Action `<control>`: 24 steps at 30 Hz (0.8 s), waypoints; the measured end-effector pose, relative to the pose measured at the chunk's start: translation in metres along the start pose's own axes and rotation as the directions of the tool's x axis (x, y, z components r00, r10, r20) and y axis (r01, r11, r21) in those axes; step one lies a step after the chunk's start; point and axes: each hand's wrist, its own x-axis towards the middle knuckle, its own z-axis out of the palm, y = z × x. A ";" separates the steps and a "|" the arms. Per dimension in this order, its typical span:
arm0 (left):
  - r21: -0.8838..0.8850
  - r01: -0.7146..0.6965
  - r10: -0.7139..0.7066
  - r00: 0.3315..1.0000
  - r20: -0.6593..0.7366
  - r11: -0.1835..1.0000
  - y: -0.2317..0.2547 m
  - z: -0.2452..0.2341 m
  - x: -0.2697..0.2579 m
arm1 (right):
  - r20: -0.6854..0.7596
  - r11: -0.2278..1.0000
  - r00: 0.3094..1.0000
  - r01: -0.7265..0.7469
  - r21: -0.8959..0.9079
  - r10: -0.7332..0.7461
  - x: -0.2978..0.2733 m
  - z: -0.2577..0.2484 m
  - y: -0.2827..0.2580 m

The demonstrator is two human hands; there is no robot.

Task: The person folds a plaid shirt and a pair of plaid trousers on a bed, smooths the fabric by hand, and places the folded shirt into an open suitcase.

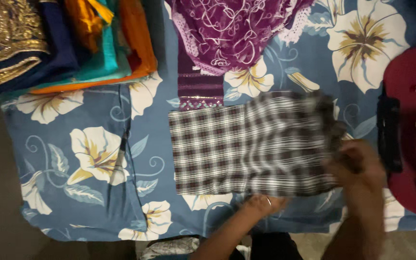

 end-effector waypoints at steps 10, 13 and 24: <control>-0.063 -0.032 0.038 0.994 0.103 0.997 0.042 0.004 -0.037 | -0.068 0.656 0.955 0.145 -0.741 -0.287 0.041 -0.027 0.124; -0.091 -0.029 0.029 1.000 0.003 0.995 0.046 -0.004 -0.030 | -0.106 0.657 0.974 0.053 -0.752 -0.201 0.043 -0.022 0.144; 0.097 -0.265 0.282 0.893 -0.351 0.960 0.062 -0.027 0.040 | 0.134 0.862 0.907 0.421 -0.281 -0.399 -0.069 0.141 -0.043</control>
